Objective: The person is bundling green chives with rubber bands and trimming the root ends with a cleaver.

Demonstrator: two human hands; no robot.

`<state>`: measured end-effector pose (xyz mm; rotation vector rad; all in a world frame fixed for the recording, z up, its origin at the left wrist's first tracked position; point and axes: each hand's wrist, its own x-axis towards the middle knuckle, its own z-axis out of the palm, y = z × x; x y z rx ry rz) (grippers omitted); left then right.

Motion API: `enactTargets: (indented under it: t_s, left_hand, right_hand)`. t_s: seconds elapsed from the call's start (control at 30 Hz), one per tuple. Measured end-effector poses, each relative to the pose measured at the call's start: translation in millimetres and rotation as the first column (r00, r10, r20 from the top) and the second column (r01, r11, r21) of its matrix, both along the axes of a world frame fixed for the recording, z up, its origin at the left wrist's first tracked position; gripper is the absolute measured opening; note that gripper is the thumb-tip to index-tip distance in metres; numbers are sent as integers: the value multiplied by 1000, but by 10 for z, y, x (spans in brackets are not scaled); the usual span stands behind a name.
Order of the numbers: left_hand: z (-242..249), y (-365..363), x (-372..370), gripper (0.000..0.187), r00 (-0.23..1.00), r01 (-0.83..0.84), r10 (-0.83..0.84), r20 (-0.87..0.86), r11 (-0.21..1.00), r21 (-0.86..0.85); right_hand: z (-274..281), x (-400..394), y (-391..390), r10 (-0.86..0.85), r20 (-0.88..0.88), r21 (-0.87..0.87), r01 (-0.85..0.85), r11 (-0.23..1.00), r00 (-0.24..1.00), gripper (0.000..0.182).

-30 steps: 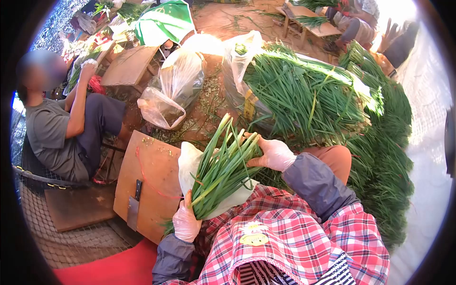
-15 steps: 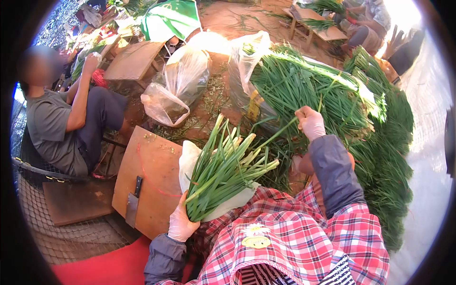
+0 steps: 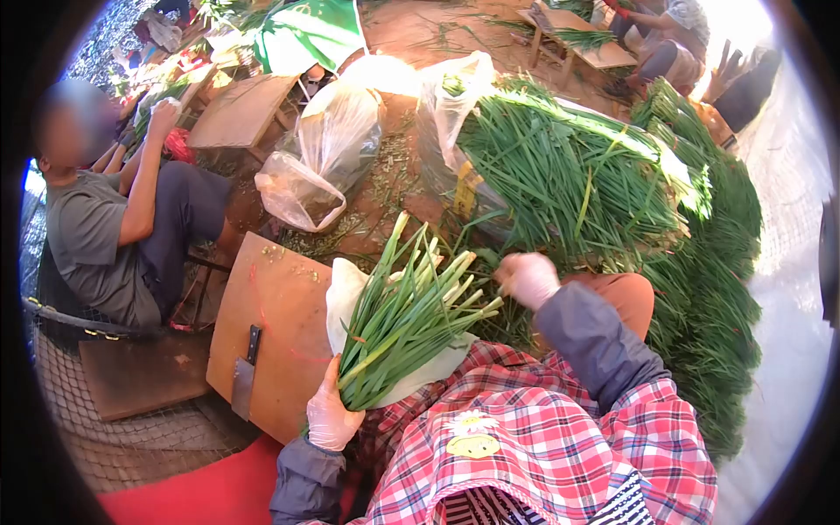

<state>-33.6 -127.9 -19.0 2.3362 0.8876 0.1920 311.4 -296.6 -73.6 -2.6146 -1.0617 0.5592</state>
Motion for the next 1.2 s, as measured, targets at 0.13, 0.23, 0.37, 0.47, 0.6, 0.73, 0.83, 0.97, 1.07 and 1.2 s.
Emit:
enactTargets:
  t_s: [0.13,0.23,0.37,0.47,0.6,0.73,0.83,0.97,1.07,1.2]
  left_hand:
    - [73,34,-35,75,999,2,-1,-45,1000,16]
    - [29,45,-29,73,999,8,-7,-40,999,36]
    - [61,85,2,73,991,62,-53,-119,995,73]
    - [33,67,-14,75,996,57,-51,-75,995,79]
    - [71,60,7,77,995,55,-47,-91,994,93]
    - [46,75,10,79,994,68,-59,-96,993,95]
    - [48,83,-12,80,991,83,-71,-112,991,102]
    - [-25,80,-73,87,986,113,-92,-136,982,153]
    - [-38,70,-115,94,978,179,-145,-152,955,235]
    - [-35,85,-82,97,956,259,-191,-222,904,340]
  right_hand:
    - [-88,455,-195,80,118,-420,-24,907,990,43]
    - [704,165,13,251,261,198,-306,931,932,57]
    - [839,-332,386,512,463,296,-671,680,724,61]
    - [435,-322,501,532,382,390,-654,648,755,17]
    - [374,-360,515,409,324,480,-521,706,853,14]
    - [406,-374,488,379,274,499,-468,729,884,17]
    - [374,-340,455,213,-457,618,135,775,864,18]
    - [310,-15,350,104,-749,546,520,656,655,10]
    - [-95,585,63,-98,-559,354,344,870,823,23]
    - [705,382,144,199,32,19,-200,980,979,49]
